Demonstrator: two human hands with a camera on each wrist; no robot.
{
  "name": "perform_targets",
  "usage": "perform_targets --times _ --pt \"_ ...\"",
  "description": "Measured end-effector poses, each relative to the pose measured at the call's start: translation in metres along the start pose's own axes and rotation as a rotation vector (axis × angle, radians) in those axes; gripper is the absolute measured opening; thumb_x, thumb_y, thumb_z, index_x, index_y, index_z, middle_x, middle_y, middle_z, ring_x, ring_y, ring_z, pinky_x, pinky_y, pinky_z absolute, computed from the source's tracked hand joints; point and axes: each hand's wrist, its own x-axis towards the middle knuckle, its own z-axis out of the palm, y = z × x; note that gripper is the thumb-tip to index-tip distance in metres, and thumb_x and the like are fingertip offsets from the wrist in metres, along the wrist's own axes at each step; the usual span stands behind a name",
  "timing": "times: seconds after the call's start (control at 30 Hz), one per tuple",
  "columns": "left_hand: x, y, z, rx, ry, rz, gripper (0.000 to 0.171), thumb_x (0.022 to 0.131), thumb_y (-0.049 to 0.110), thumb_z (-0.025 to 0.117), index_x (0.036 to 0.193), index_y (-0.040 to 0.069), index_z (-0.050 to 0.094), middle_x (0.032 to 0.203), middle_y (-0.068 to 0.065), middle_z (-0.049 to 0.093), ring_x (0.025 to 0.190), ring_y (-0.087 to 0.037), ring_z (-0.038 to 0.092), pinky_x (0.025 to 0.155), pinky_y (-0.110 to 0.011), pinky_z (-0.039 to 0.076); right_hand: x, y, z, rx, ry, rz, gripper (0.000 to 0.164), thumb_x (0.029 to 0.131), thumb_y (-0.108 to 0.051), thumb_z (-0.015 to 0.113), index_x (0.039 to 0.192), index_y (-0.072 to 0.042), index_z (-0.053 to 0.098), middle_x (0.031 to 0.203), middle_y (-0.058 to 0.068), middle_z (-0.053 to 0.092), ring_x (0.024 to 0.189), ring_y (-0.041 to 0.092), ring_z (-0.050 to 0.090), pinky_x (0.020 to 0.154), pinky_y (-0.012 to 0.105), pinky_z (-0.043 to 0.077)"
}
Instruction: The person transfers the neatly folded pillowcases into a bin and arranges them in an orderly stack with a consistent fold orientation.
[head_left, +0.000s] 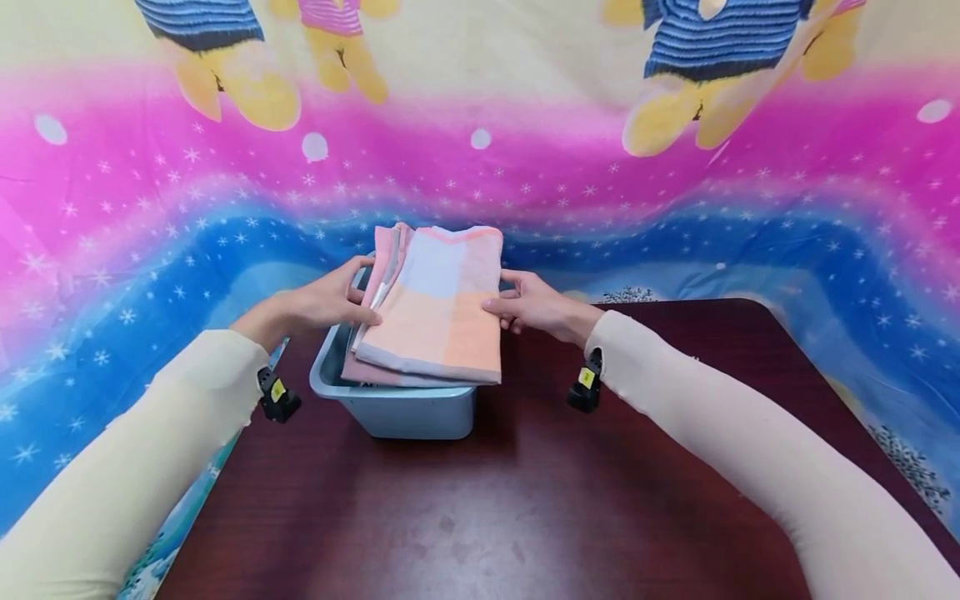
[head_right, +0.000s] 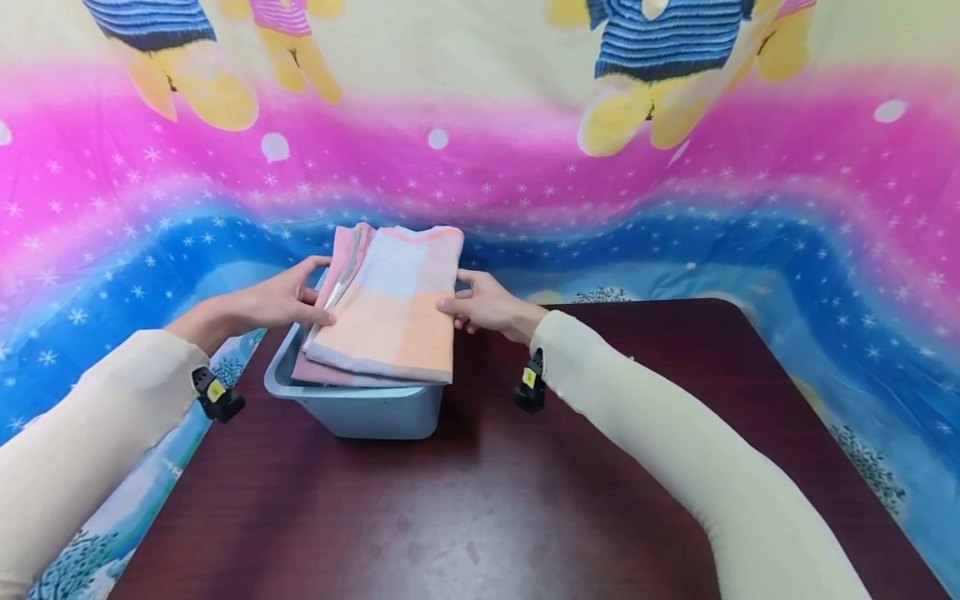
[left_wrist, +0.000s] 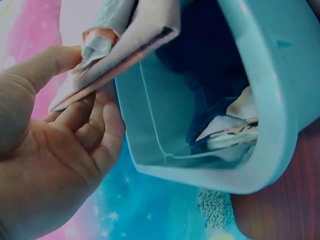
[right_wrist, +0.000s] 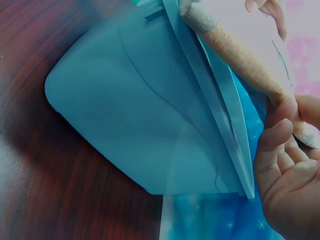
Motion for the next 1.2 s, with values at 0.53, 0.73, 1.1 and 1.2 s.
perform_targets --times 0.53,0.73,1.1,1.2 --pt "-0.002 -0.004 -0.017 0.034 -0.006 -0.026 0.098 0.096 0.018 0.067 0.161 0.017 -0.005 0.143 -0.029 0.055 0.118 -0.037 0.067 0.102 -0.055 0.052 0.010 -0.008 0.011 -0.009 -0.004 0.001 0.059 0.103 -0.022 0.060 0.155 -0.020 0.033 0.090 0.004 0.068 0.070 0.016 0.059 0.062 0.026 0.048" --pt "-0.004 -0.002 -0.022 0.051 0.019 -0.025 0.097 0.096 0.018 0.068 0.161 0.017 -0.004 0.140 -0.031 0.055 0.116 -0.038 0.068 0.102 -0.056 0.051 0.011 -0.014 0.013 -0.010 -0.003 -0.004 0.061 0.103 -0.022 0.060 0.156 -0.019 0.031 0.092 0.005 0.068 0.071 0.015 0.060 0.063 0.026 0.049" --pt "-0.001 -0.006 -0.026 0.065 0.021 -0.031 0.097 0.096 0.018 0.068 0.162 0.016 -0.004 0.141 -0.031 0.055 0.116 -0.038 0.068 0.104 -0.058 0.049 0.016 -0.015 0.016 -0.016 -0.006 0.002 0.056 0.103 -0.022 0.060 0.153 -0.019 0.036 0.097 0.007 0.070 0.075 0.020 0.062 0.063 0.026 0.051" --pt "0.000 -0.006 -0.028 0.072 0.021 -0.034 0.097 0.096 0.018 0.068 0.162 0.016 -0.004 0.141 -0.031 0.055 0.117 -0.038 0.067 0.104 -0.059 0.049 0.017 -0.014 0.016 -0.018 -0.005 0.001 0.056 0.103 -0.022 0.060 0.153 -0.018 0.035 0.099 0.007 0.070 0.074 0.019 0.062 0.063 0.026 0.052"
